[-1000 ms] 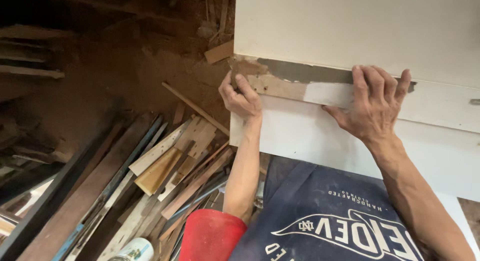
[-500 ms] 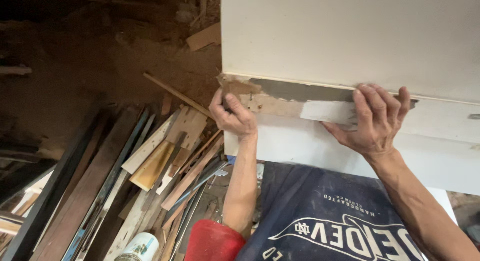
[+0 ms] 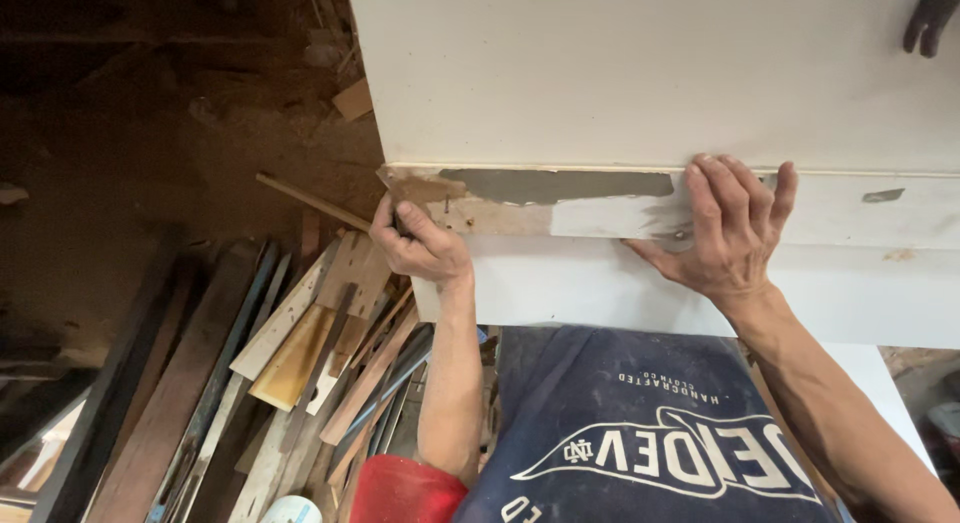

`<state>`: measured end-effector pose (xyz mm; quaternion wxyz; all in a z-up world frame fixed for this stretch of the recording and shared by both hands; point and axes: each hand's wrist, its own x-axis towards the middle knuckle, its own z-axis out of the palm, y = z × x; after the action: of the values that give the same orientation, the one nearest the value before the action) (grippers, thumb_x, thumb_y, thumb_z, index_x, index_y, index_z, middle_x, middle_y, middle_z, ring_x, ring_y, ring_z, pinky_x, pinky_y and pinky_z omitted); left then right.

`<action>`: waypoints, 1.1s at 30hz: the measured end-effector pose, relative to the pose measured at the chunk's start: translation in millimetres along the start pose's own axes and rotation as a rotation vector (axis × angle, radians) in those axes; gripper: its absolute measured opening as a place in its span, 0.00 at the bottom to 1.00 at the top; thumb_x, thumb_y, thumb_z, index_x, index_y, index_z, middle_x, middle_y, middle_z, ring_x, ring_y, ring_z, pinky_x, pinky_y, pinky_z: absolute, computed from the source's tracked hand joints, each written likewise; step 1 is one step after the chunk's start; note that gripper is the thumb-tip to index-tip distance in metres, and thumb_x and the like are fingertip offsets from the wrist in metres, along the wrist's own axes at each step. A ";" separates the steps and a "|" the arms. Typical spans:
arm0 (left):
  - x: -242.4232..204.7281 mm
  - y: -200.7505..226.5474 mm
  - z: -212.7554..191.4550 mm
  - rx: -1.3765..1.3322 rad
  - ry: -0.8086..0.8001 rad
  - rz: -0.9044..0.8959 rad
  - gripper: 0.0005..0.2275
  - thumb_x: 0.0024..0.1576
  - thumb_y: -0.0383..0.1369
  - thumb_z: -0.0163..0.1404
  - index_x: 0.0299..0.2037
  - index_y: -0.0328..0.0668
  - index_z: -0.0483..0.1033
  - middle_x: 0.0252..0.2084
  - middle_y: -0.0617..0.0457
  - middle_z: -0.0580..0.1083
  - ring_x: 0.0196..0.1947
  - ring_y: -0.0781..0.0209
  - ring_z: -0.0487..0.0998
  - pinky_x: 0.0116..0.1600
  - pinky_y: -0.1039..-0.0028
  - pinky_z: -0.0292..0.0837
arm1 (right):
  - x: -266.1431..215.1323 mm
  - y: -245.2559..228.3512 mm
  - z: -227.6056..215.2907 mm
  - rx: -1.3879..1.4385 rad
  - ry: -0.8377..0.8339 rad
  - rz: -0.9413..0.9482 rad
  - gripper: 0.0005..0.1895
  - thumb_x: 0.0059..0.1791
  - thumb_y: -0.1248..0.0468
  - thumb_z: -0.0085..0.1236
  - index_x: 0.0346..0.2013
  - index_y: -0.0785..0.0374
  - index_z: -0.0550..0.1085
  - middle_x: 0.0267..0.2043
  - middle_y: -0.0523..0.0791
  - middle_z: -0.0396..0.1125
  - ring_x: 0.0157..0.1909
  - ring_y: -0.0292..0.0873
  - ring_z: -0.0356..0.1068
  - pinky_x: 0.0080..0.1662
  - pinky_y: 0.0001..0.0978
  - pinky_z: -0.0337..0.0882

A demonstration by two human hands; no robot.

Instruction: The person hammers nails into a wooden strip attached to a white board, then uses a circular saw to cut the strip and measures the board with a tape measure. The person handles the wooden strip, hammer, nails, circular saw, and tape measure throughout the task.

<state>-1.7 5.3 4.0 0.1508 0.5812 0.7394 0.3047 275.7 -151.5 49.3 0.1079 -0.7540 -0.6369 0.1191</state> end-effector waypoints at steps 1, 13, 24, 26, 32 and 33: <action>-0.4 -0.7 0.0 -0.003 0.000 -0.015 0.19 0.68 0.46 0.43 0.48 0.32 0.73 0.40 0.46 0.76 0.37 0.56 0.80 0.40 0.70 0.76 | -0.4 2.0 0.7 -0.003 0.012 -0.013 0.48 0.45 0.31 0.69 0.64 0.66 0.71 0.64 0.50 0.66 0.69 0.51 0.63 0.77 0.58 0.35; -1.0 -6.1 1.2 0.058 0.027 0.058 0.20 0.69 0.46 0.43 0.47 0.30 0.74 0.44 0.44 0.75 0.41 0.53 0.80 0.43 0.67 0.77 | 0.4 1.6 -1.7 0.057 0.029 0.007 0.46 0.45 0.32 0.71 0.63 0.64 0.74 0.65 0.47 0.65 0.71 0.48 0.61 0.78 0.56 0.38; -2.1 -12.0 2.9 0.081 0.004 0.089 0.20 0.70 0.46 0.41 0.47 0.33 0.72 0.43 0.46 0.73 0.42 0.55 0.79 0.45 0.66 0.76 | -1.4 1.6 -2.9 0.086 -0.003 0.047 0.46 0.43 0.33 0.72 0.62 0.64 0.76 0.67 0.46 0.65 0.73 0.47 0.59 0.79 0.54 0.37; -1.9 -14.6 3.1 0.077 -0.005 0.051 0.20 0.69 0.47 0.40 0.46 0.33 0.72 0.43 0.45 0.72 0.40 0.56 0.79 0.42 0.68 0.76 | -2.1 0.2 -3.3 0.093 -0.015 0.059 0.46 0.43 0.33 0.72 0.62 0.64 0.76 0.67 0.46 0.65 0.73 0.48 0.59 0.79 0.54 0.36; -2.3 -16.1 4.9 0.076 -0.019 0.075 0.19 0.69 0.46 0.41 0.45 0.34 0.71 0.43 0.46 0.71 0.41 0.57 0.77 0.43 0.69 0.76 | -1.8 -1.2 -6.7 0.106 -0.023 0.071 0.45 0.44 0.35 0.73 0.62 0.64 0.76 0.67 0.45 0.65 0.73 0.48 0.58 0.79 0.54 0.37; -1.8 -16.0 5.1 0.096 -0.012 0.109 0.18 0.70 0.46 0.41 0.46 0.35 0.71 0.43 0.46 0.71 0.42 0.56 0.77 0.45 0.68 0.75 | -1.0 -1.5 -6.6 0.103 -0.020 0.068 0.45 0.44 0.35 0.73 0.62 0.63 0.76 0.67 0.46 0.64 0.73 0.48 0.58 0.79 0.55 0.37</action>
<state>-10.5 2.8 -10.1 0.1103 0.6291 0.7194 0.2729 276.2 -152.4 56.1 0.1361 -0.7673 -0.6051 0.1629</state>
